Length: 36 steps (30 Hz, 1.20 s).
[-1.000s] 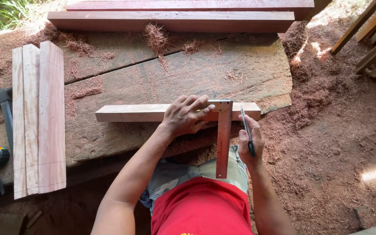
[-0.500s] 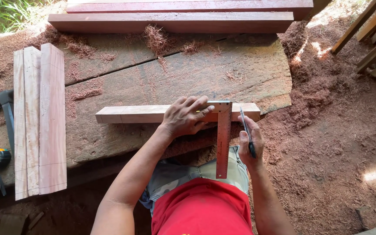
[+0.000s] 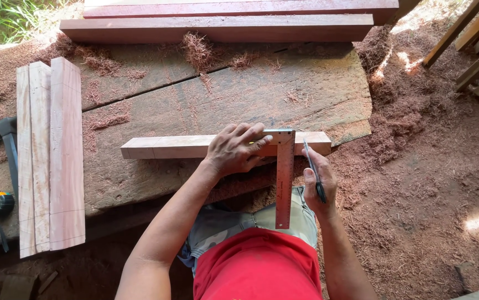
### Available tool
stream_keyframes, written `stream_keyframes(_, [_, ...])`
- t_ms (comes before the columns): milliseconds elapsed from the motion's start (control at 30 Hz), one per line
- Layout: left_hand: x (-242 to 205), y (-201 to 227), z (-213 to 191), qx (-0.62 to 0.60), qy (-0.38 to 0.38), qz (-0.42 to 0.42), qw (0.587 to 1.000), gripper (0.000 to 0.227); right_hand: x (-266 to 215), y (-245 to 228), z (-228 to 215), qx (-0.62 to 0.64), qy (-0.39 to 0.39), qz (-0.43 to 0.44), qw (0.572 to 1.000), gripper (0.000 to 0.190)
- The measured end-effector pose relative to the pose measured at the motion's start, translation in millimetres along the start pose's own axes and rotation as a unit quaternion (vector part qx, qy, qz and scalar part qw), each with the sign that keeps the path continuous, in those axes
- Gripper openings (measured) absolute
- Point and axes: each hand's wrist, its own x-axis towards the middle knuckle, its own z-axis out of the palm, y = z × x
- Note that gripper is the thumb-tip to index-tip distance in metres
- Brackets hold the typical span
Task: The person uses a try square and a pencil to mark lines on several rectangular wooden planks. They repeatedly position the square on the wood and draw straight lines along its edge to create measurement marks.
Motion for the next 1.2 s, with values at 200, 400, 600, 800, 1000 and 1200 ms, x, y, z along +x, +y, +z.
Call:
stream_keyframes(200, [4, 2, -7, -0.032, -0.005, -0.015, 0.999, 0.053, 1, -3, 1, -0.067, 0.004, -0.025, 0.997, 0.032])
stream_keyframes(400, [3, 1, -5, -0.041, 0.003, -0.018, 0.999, 0.055, -1, -3, 3, -0.046, 0.009, 0.014, 0.999, 0.032])
stream_keyframes(600, [5, 0, -8, -0.043, 0.005, -0.014, 0.999, 0.057, 6, -13, 0, -0.068, -0.004, -0.001, 0.998, 0.030])
stream_keyframes(800, [10, -2, -15, -0.040, -0.045, -0.012, 0.998, 0.055, 8, -18, -28, -0.121, -0.122, -0.027, 0.985, 0.023])
stream_keyframes(1000, [16, -1, -22, -0.046, -0.074, -0.025, 0.996, 0.056, 17, -2, -37, -0.093, -0.050, 0.096, 0.990, 0.023])
stream_keyframes(1200, [20, -16, -6, -0.047, -0.066, -0.009, 0.997, 0.061, 50, -11, -14, -0.004, -0.032, 0.097, 0.995, 0.027])
